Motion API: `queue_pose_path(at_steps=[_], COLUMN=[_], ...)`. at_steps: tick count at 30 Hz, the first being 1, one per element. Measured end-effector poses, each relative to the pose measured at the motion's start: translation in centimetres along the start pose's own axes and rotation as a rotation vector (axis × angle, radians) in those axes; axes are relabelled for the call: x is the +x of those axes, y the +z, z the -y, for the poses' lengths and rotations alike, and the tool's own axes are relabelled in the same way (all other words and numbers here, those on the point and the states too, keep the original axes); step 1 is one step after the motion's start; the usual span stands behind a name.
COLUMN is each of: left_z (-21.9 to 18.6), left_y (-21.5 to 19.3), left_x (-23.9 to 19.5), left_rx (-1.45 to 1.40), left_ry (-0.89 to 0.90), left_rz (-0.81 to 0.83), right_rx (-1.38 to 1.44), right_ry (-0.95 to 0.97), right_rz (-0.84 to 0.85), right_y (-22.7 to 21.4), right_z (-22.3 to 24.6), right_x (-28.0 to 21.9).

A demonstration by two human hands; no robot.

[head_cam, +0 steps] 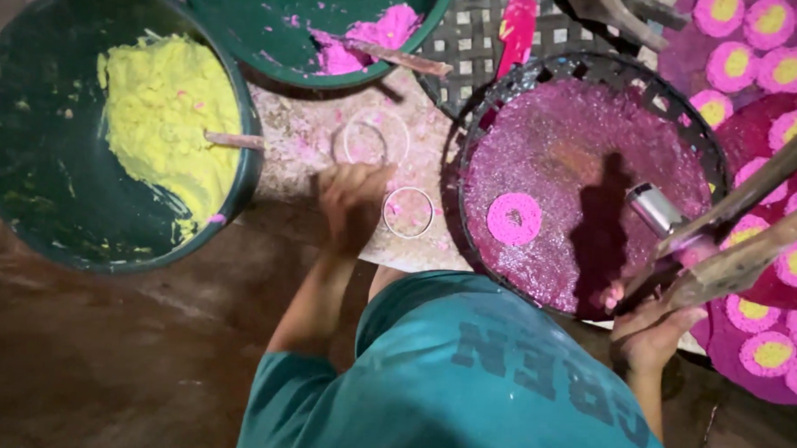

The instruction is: The person uses a wooden press tool to form pink circular shapes from a pink paste, then places them on a dark tray. They repeat the process, adding yellow centers to the pink circles using a smaller tool. Finished items are stacked on a nearby tray.

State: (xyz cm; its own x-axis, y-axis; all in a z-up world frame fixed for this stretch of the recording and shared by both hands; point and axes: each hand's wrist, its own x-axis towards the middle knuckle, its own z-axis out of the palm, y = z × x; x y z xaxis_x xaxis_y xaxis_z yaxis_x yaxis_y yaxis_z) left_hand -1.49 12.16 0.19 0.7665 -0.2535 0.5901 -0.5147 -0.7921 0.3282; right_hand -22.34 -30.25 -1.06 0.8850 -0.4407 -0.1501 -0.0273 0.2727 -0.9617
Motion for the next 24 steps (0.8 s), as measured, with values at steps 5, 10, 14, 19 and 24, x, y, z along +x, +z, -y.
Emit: queue_pose_path(at_steps=[5,10,14,19,24], left_z=[0.5,-0.5,-0.7,-2.2,-7.0], left_y=[1.4,2.7,3.2,4.7,9.2], left_x=[-2.7,-2.8,-0.6,3.7,8.8], left_rx=[0.0,-0.068,-0.05,-0.609,-0.412], left_ry=[-0.184,-0.143,-0.25,-0.4,-0.14], left_rz=[0.151,0.298,0.404,0.361,0.305], right_rx=[0.121,0.111,0.053,0.04,0.015], right_ry=[0.063,0.054,-0.029,-0.088,-0.073], right_rz=[0.059,0.072,0.071,0.038,-0.038], right_y=[1.8,3.0,2.7,1.5,2.1], right_z=[0.9,1.2,0.4,-0.3,-0.1], right_x=[0.7,0.6,-0.5,-1.4,-2.2])
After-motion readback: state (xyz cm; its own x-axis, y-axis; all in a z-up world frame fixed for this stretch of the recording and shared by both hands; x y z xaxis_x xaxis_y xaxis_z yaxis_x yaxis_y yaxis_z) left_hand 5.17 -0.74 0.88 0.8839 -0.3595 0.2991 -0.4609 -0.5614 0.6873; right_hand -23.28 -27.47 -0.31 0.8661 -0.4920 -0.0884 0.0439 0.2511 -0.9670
